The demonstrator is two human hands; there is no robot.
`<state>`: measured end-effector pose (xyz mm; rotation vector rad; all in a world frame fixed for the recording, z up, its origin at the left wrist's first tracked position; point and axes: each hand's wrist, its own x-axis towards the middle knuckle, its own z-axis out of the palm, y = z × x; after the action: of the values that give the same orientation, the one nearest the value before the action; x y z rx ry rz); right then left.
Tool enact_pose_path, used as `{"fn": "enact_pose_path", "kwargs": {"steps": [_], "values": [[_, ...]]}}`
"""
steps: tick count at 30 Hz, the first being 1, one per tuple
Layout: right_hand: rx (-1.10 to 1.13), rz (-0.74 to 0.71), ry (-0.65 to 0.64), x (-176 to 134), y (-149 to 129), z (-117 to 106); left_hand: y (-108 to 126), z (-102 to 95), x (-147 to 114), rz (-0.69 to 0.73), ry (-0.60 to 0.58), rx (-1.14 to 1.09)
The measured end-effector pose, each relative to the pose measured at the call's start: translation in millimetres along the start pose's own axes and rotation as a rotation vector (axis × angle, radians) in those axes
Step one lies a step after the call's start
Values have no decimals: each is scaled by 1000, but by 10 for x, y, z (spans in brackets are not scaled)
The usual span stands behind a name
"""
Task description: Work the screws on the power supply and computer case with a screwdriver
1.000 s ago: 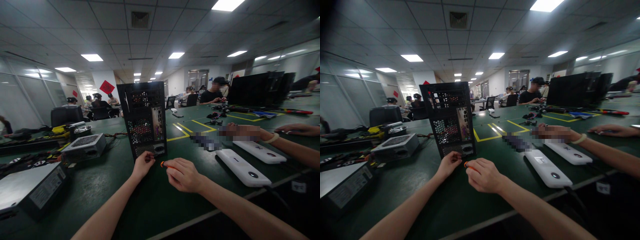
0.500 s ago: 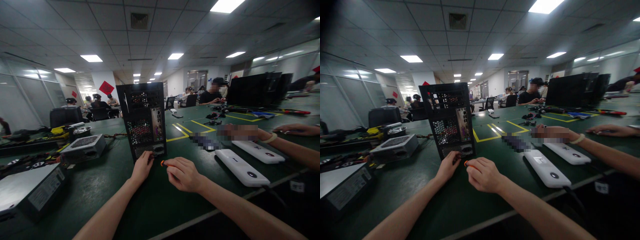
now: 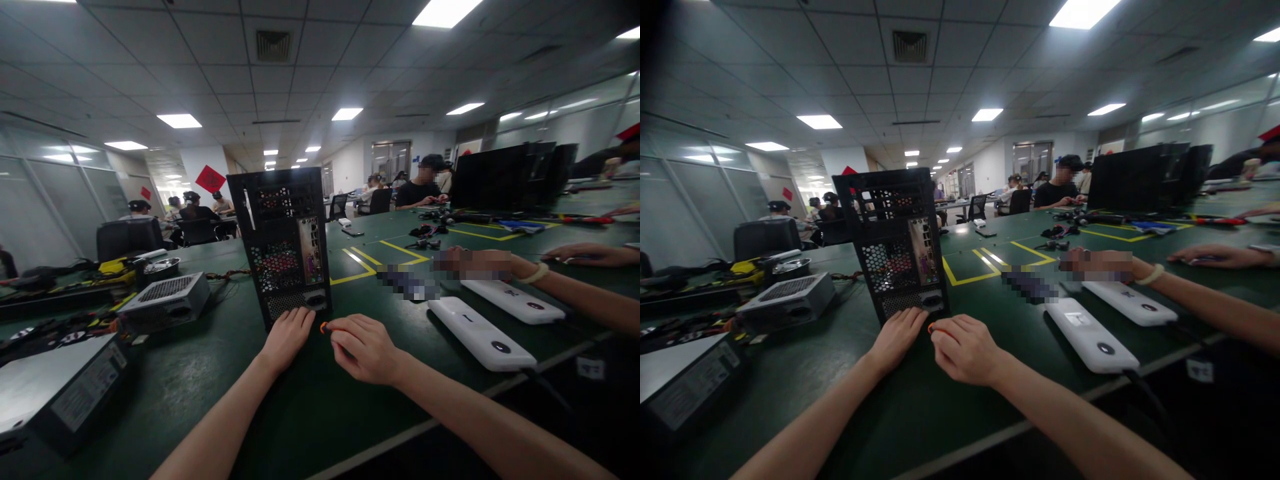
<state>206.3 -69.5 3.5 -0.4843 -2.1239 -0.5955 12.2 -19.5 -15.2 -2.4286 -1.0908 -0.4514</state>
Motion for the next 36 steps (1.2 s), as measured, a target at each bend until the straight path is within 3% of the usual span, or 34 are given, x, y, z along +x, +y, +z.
{"fn": "enact_pose_path", "kwargs": {"steps": [5, 11, 16, 20, 25, 36], "values": [[-22, 1, -26, 4, 10, 8, 14, 35, 1, -74, 13, -119], [-11, 9, 0, -6, 21, -12, -14, 135, -25, -523, 192, -575], [-14, -26, 40, -8, 17, -19, -72, 187, -17, -842, 46, -1102], [-15, -65, 44, -24, 13, -17, -99, 153, 17, -1014, -36, -1479], [-14, -100, 26, -35, 8, -21, -117, 90, 28, -1067, -30, -1679], [-14, -136, 23, -17, -9, -20, -112, 81, 32, -1061, 18, -1776]]}}
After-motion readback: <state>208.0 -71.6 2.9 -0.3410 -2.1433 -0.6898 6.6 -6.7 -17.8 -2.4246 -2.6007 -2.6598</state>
